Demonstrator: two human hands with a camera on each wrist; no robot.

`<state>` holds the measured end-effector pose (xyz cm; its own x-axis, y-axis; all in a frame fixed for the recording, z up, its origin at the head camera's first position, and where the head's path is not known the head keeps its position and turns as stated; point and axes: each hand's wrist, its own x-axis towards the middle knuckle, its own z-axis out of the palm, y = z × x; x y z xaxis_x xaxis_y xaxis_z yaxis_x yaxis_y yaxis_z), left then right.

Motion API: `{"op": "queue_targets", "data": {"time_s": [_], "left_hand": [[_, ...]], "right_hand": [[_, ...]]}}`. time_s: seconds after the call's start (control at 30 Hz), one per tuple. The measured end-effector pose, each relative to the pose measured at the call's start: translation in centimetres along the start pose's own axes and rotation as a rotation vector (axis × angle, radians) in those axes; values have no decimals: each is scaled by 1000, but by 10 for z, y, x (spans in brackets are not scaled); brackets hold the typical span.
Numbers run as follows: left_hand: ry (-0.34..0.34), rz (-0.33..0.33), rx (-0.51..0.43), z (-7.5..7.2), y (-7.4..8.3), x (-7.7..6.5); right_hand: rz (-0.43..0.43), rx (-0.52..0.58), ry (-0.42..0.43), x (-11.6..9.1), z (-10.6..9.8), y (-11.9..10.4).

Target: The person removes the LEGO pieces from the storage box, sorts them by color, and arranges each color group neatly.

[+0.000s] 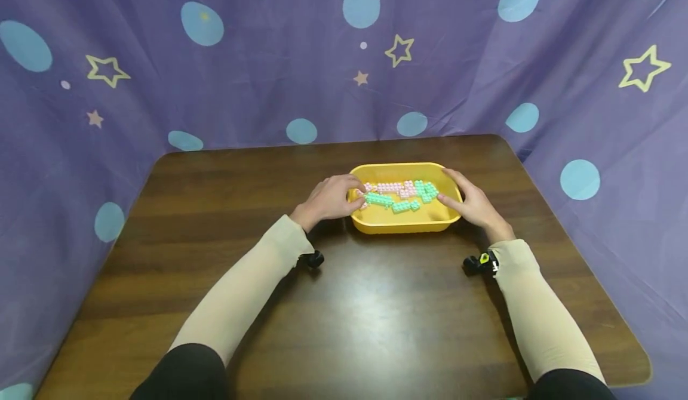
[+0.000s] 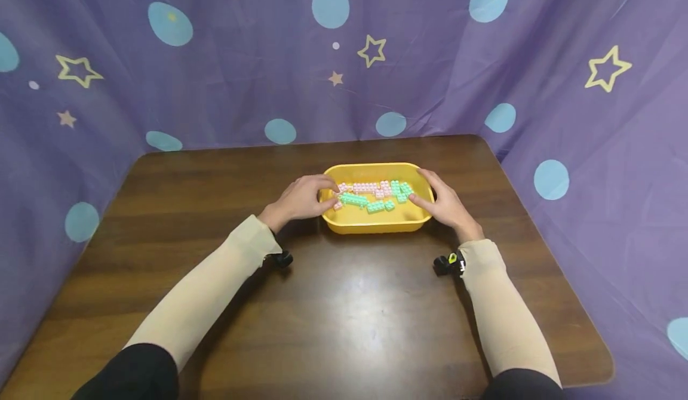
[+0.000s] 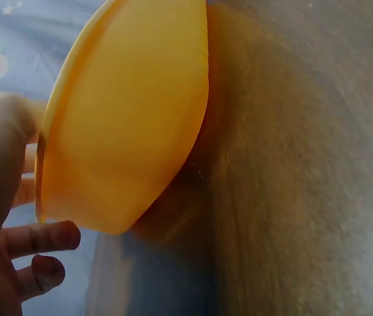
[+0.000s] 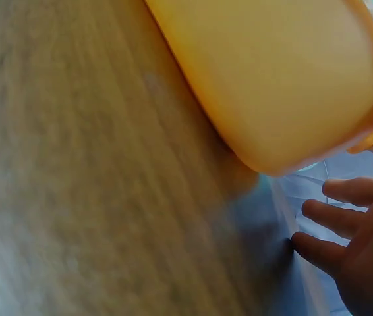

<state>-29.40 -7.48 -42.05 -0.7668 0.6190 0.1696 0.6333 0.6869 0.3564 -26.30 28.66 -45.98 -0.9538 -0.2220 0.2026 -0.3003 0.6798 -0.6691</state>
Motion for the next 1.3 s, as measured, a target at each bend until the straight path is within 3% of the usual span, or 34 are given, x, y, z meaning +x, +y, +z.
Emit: {"op": "queue_targets", "data": {"time_s": [0.37,0.57,0.77,1.1,1.3], "left_hand": [[-179,-125,130,-21,14,25],[-218,-199,160,-22,19,31],[-280,-231,152,-15,22,32],[-297,-248,166,-3,28,27],[-308,-254,159,-5,28,22]], "right_hand": [[27,33,-12,6,-8,-8],[20,34,-22,8,-10,-8],[49,57,-40,2,-7,-6],[52,67,-43,-7,-1,-2],[41,56,-50,-8,2,-5]]}}
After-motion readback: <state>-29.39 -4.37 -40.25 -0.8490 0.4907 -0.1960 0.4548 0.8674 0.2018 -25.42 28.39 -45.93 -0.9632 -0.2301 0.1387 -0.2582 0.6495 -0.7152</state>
